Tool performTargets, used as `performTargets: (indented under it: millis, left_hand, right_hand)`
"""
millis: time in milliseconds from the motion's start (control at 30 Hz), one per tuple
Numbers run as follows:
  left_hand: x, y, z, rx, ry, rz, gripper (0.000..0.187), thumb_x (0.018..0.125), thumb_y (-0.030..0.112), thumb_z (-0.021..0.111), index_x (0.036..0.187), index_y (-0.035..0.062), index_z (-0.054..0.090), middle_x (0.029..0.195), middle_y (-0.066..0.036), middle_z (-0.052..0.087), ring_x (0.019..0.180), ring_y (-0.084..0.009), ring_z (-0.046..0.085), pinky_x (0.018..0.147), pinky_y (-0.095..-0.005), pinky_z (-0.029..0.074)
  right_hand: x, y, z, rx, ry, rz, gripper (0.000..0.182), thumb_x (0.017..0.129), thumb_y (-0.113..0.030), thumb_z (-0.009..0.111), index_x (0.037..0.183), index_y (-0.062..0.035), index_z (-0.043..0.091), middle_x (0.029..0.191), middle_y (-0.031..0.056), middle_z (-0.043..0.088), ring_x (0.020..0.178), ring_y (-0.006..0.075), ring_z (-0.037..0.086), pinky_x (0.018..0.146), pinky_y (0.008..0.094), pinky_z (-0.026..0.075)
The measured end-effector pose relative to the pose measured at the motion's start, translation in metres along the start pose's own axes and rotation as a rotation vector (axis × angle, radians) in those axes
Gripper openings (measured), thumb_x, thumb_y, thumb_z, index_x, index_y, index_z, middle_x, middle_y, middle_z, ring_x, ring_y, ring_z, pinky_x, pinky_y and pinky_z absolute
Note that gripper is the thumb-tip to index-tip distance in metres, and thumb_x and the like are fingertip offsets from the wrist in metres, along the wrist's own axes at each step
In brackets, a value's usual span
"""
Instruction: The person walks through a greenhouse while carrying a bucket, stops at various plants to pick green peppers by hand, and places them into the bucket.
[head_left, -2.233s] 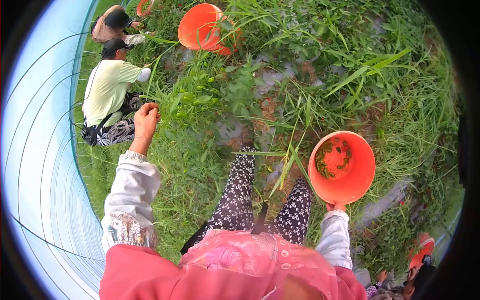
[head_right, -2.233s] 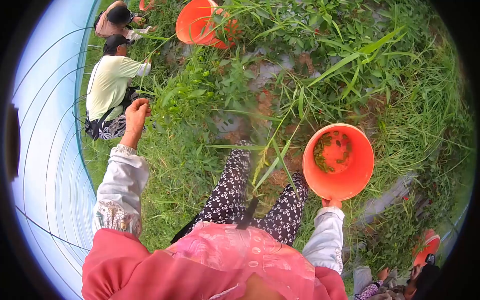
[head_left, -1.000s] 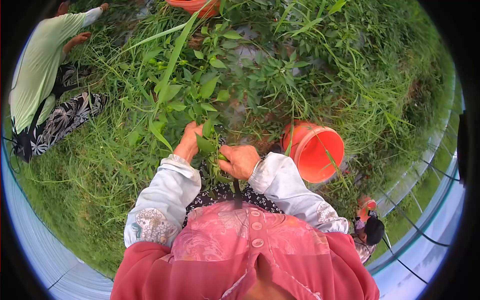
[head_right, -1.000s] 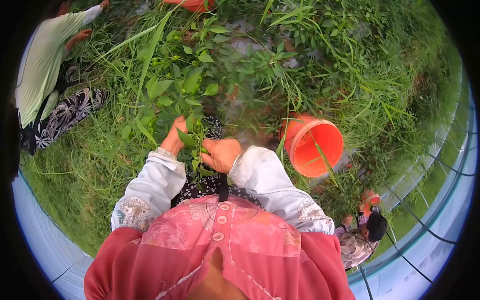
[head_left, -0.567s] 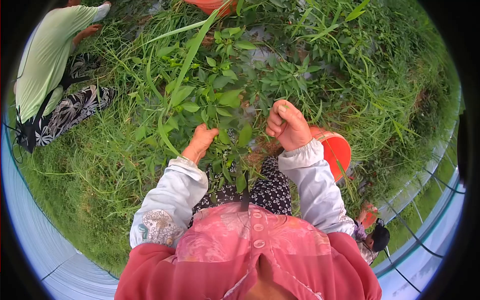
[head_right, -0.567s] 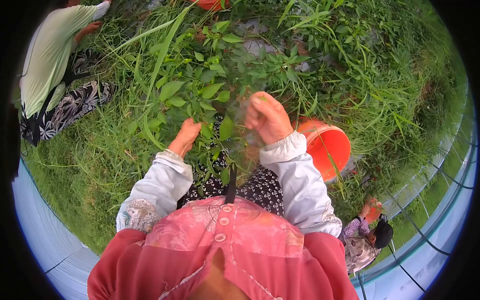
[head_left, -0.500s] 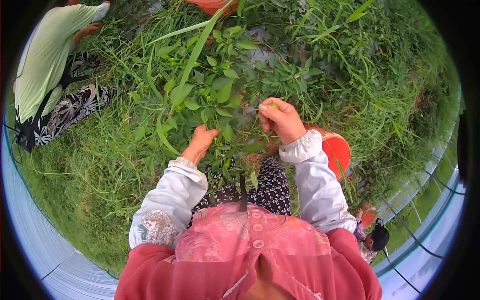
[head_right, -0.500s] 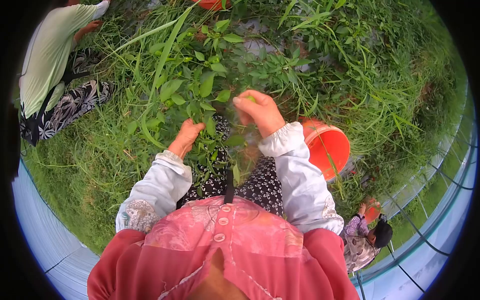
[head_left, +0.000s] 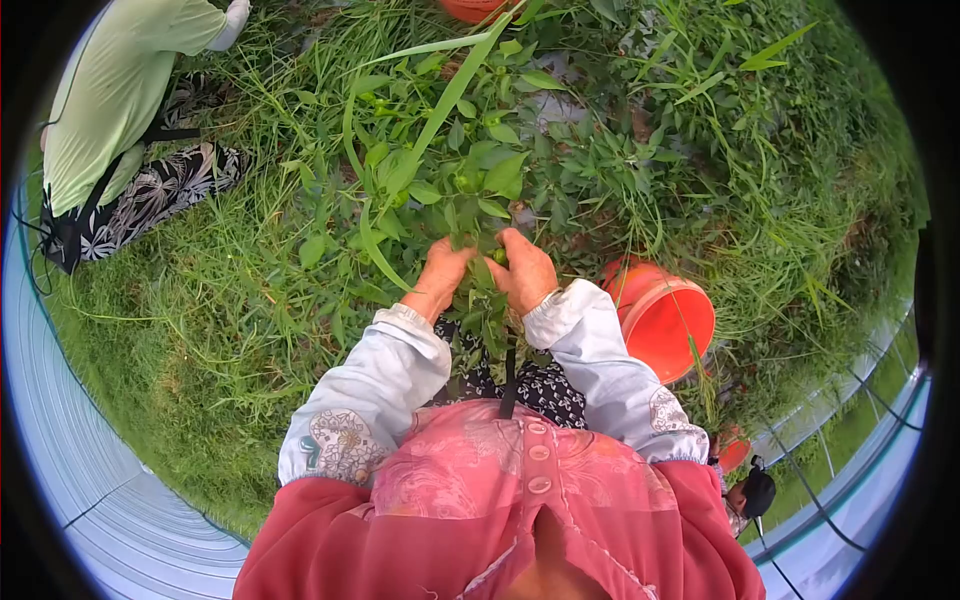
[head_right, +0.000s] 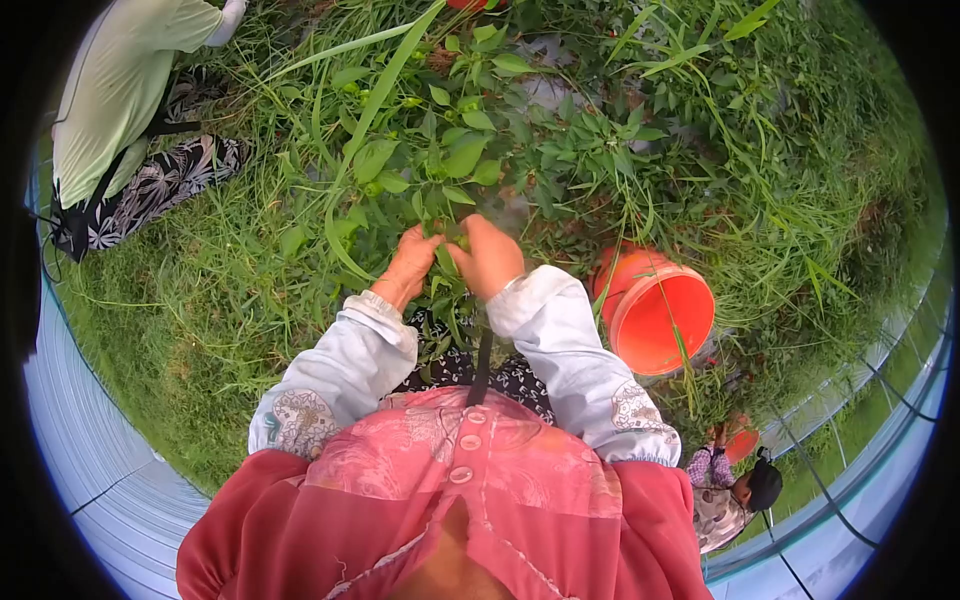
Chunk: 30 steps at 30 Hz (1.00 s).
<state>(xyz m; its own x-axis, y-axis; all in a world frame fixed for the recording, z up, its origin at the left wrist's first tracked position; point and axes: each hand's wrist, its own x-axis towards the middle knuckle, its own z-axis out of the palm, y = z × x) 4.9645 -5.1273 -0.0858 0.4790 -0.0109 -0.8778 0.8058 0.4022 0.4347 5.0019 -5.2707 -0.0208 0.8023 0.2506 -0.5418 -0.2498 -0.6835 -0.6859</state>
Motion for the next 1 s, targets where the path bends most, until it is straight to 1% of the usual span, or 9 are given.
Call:
performTargets:
  millis: [167,233,300,400,500,567,700,800,1000]
  left_hand:
    - [-0.008,0.014,0.0,0.108,-0.079,0.073,0.015,0.081,0.011,0.058,0.095,0.003,0.06,0.086,-0.005,0.062,0.072,-0.0133,0.057,0.062,-0.0268,0.046]
    - [-0.002,0.008,-0.001,0.12,-0.029,0.085,0.016,0.082,0.012,0.058,0.095,0.003,0.059,0.085,-0.004,0.061,0.072,-0.0134,0.057,0.062,-0.0268,0.045]
    - [-0.001,0.008,-0.005,0.129,0.024,0.092,0.017,0.082,0.013,0.059,0.095,0.003,0.059,0.084,-0.004,0.061,0.073,-0.0135,0.056,0.063,-0.0268,0.045]
    - [-0.011,0.014,-0.014,0.048,0.012,0.107,0.023,0.081,0.021,0.062,0.096,0.003,0.058,0.088,-0.005,0.06,0.073,-0.014,0.056,0.063,-0.0273,0.046]
    - [-0.042,0.013,-0.042,-0.136,0.222,0.169,0.035,0.082,0.028,0.063,0.103,0.0008,0.055,0.097,-0.007,0.058,0.078,-0.0176,0.057,0.07,-0.0277,0.047]
    - [-0.063,0.012,-0.057,-0.017,0.395,-0.056,0.045,0.082,0.035,0.062,0.108,-0.0002,0.05,0.102,-0.008,0.054,0.087,-0.0232,0.056,0.075,-0.0354,0.049]
    - [-0.061,0.007,-0.084,-0.105,0.515,-0.109,0.045,0.082,0.03,0.063,0.111,0.0014,0.044,0.101,-0.007,0.052,0.094,-0.0263,0.054,0.076,-0.0407,0.05]
    - [-0.052,0.02,-0.087,-0.313,0.476,0.26,0.04,0.082,0.018,0.063,0.113,0.0052,0.042,0.103,-0.006,0.053,0.095,-0.0263,0.055,0.076,-0.0416,0.05]
    - [-0.04,0.043,-0.102,-0.301,0.301,0.32,0.034,0.081,0.016,0.063,0.111,0.0094,0.048,0.109,-0.006,0.054,0.103,-0.0225,0.052,0.081,-0.0408,0.049]
  right_hand:
    - [-0.014,-0.005,0.006,0.153,-0.119,-0.051,0.023,0.075,-0.019,0.063,0.093,-0.0083,0.054,0.085,0.0146,0.061,0.079,0.0342,0.059,0.068,0.0405,0.046]
    - [-0.011,-0.005,0.007,0.239,-0.034,-0.277,0.018,0.075,-0.016,0.062,0.09,-0.0081,0.057,0.092,0.0129,0.061,0.082,0.0328,0.058,0.069,0.0386,0.046]
    - [-0.012,-0.006,-0.001,0.227,-0.103,-0.262,0.016,0.074,-0.014,0.062,0.088,-0.0081,0.06,0.094,0.0109,0.06,0.084,0.0307,0.058,0.07,0.0364,0.046]
    - [-0.013,-0.007,-0.015,0.218,-0.149,-0.428,0.018,0.072,-0.01,0.064,0.09,-0.0091,0.061,0.087,0.0092,0.059,0.079,0.0282,0.058,0.068,0.0332,0.047]
    - [-0.014,0.002,-0.01,0.324,-0.083,-0.457,0.017,0.072,-0.009,0.065,0.089,-0.0085,0.061,0.087,0.009,0.059,0.078,0.0276,0.058,0.066,0.0328,0.047]
    - [-0.014,0.001,-0.009,0.357,-0.064,-0.455,0.017,0.071,-0.008,0.065,0.088,-0.0079,0.061,0.087,0.0089,0.059,0.078,0.0264,0.059,0.065,0.0322,0.048]
    - [-0.012,0.0,-0.007,0.299,-0.051,-0.485,0.016,0.072,-0.009,0.065,0.087,-0.0082,0.061,0.087,0.0084,0.059,0.077,0.0262,0.059,0.066,0.0323,0.048]
    - [-0.017,0.004,-0.007,0.284,-0.07,-0.466,0.016,0.072,-0.009,0.065,0.087,-0.0084,0.061,0.087,0.0082,0.059,0.077,0.0262,0.059,0.066,0.0326,0.048]
    - [-0.02,0.01,-0.005,0.274,-0.078,-0.455,0.016,0.073,-0.01,0.065,0.088,-0.0087,0.061,0.089,0.008,0.06,0.078,0.0261,0.059,0.066,0.0319,0.048]
